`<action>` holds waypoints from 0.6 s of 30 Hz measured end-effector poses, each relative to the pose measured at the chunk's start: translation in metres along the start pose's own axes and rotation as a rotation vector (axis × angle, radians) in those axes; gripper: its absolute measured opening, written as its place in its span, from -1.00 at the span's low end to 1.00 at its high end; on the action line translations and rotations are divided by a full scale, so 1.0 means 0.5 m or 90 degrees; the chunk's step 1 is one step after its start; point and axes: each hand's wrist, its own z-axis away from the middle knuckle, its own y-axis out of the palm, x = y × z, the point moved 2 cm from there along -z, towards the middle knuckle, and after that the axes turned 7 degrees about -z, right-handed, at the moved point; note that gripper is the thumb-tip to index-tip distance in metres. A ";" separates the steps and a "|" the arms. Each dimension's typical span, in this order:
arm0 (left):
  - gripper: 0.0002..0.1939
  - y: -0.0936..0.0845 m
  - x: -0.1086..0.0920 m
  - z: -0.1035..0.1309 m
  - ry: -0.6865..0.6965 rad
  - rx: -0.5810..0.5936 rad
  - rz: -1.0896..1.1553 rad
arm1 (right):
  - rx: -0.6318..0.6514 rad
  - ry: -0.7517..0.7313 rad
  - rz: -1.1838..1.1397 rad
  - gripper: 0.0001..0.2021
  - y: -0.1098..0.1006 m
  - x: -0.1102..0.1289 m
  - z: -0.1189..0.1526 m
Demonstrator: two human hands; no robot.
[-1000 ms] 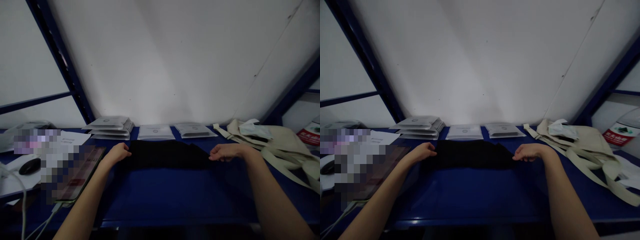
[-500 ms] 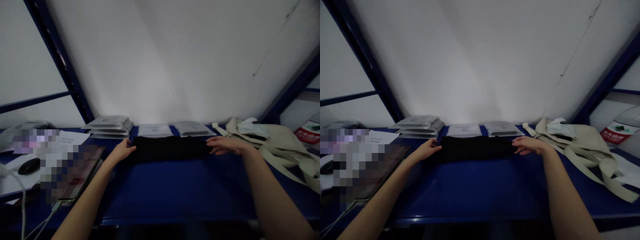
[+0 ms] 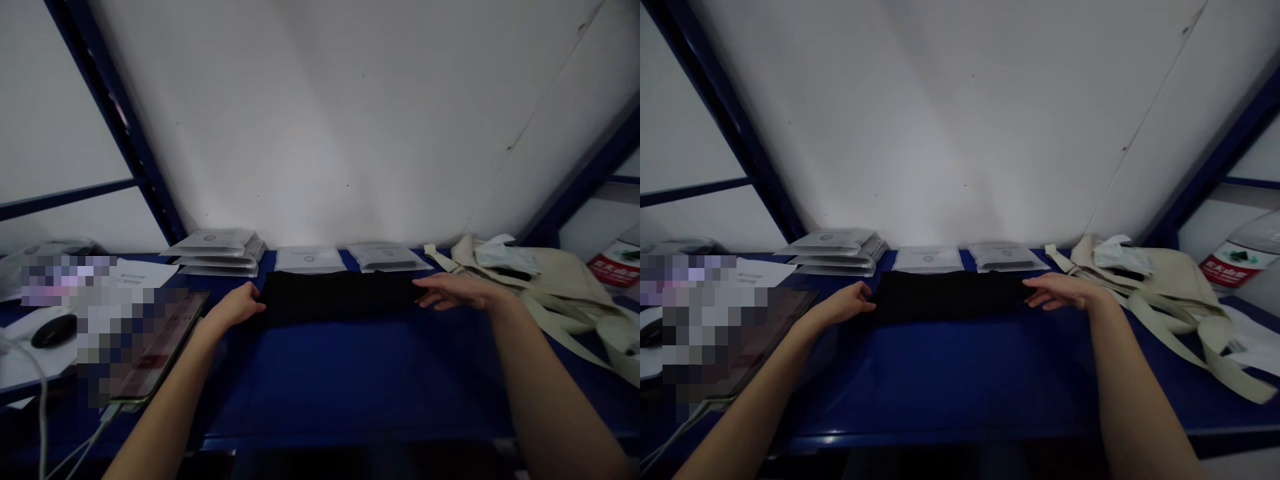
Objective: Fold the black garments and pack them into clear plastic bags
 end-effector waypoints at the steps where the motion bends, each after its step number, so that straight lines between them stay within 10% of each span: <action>1: -0.54 -0.002 -0.003 0.004 0.012 0.008 0.003 | -0.012 0.005 -0.038 -0.70 0.000 0.004 0.002; 10: -0.27 0.000 -0.017 0.016 0.145 -0.061 -0.108 | -0.082 -0.099 -0.203 -0.79 0.038 0.061 0.023; 18: -0.38 0.007 -0.026 0.018 0.163 -0.057 -0.154 | -0.224 -0.284 -0.112 -0.77 0.178 0.137 0.022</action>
